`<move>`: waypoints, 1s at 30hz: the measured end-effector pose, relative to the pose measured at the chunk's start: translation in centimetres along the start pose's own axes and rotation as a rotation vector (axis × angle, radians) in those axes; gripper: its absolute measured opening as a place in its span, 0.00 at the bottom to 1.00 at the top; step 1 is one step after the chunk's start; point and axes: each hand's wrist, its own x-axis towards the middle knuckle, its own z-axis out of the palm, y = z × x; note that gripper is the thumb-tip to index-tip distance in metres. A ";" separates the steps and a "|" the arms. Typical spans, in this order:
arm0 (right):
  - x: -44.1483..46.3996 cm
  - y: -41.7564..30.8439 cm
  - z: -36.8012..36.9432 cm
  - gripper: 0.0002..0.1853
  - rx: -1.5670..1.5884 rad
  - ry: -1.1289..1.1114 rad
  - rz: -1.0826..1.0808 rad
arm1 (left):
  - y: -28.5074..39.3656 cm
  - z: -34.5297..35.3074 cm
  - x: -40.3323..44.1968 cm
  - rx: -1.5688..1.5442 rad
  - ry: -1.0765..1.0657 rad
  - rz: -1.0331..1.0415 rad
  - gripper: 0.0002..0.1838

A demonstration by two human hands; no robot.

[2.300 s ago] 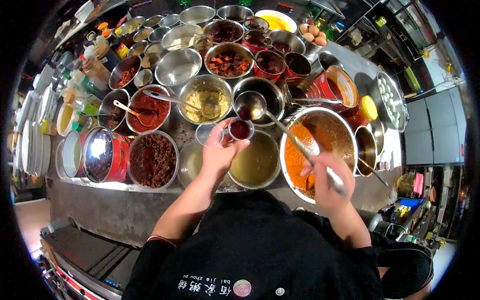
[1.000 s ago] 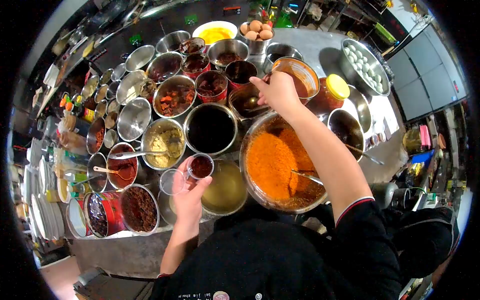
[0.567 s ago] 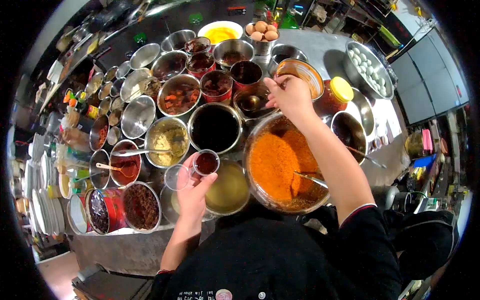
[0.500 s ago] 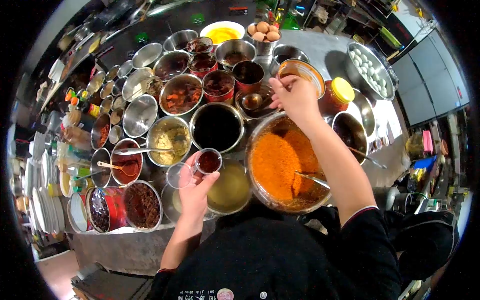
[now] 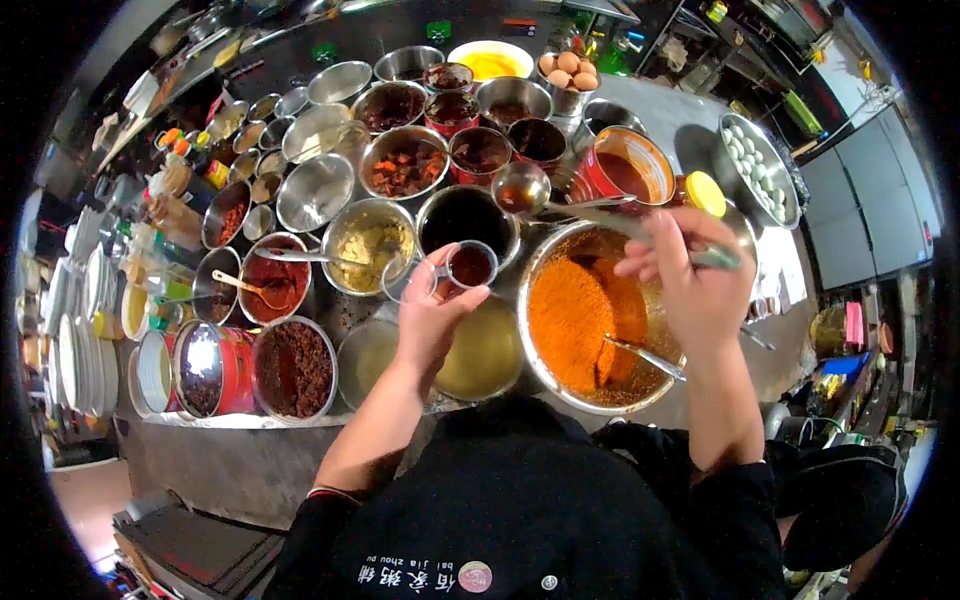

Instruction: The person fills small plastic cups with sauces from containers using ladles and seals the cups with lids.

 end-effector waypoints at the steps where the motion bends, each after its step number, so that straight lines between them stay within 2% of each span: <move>1: -0.7 -0.3 0.0 0.08 -0.001 -0.005 -0.001 | 0.1 0.1 -0.1 -0.003 0.004 0.001 0.32; 5: -3.3 -0.5 -0.3 0.05 -0.015 -0.088 -0.086 | -0.2 0.1 -0.5 0.017 -0.042 0.062 0.31; 7: -4.3 -0.2 -0.8 0.01 -0.199 -0.222 -0.338 | -0.2 0.0 -0.8 -0.023 -0.022 0.063 0.31; 8: -4.5 -0.4 -1.0 0.06 -0.236 -0.303 -0.442 | 0.0 0.1 -1.0 -0.024 -0.020 0.065 0.31; 9: -4.9 -0.7 -1.0 0.06 -0.235 -0.307 -0.445 | 0.3 0.2 -1.3 -0.026 -0.019 0.063 0.31; 12: -5.8 -1.5 -1.1 0.11 -0.417 -0.492 -0.645 | 1.0 0.1 -2.0 -0.005 -0.017 0.039 0.33; 17: -6.5 -1.9 -1.1 0.11 -0.480 -0.500 -0.721 | 1.9 0.0 -2.7 0.042 -0.015 0.009 0.35; 19: -6.6 -0.5 -1.5 0.09 -0.335 -0.412 -0.588 | 1.7 -0.1 -2.7 0.018 -0.016 0.062 0.31; 20: -6.5 0.3 -1.3 0.04 -0.222 -0.317 -0.501 | 1.6 -0.3 -2.7 0.018 -0.015 0.063 0.31; 21: -6.3 0.7 -1.3 0.04 -0.222 -0.318 -0.502 | 1.3 -0.5 -2.7 0.005 -0.018 0.085 0.31; 23: -5.7 1.2 -1.3 0.05 0.214 -0.045 0.081 | 1.3 -0.7 -2.8 -0.007 -0.024 0.107 0.31; 27: -3.1 4.7 -2.3 0.08 0.322 0.100 0.123 | 2.1 -0.7 -3.4 0.001 -0.036 0.107 0.32; 30: -1.1 8.0 -2.3 0.09 0.126 0.126 0.161 | 2.1 -0.7 -3.9 0.024 -0.061 0.072 0.32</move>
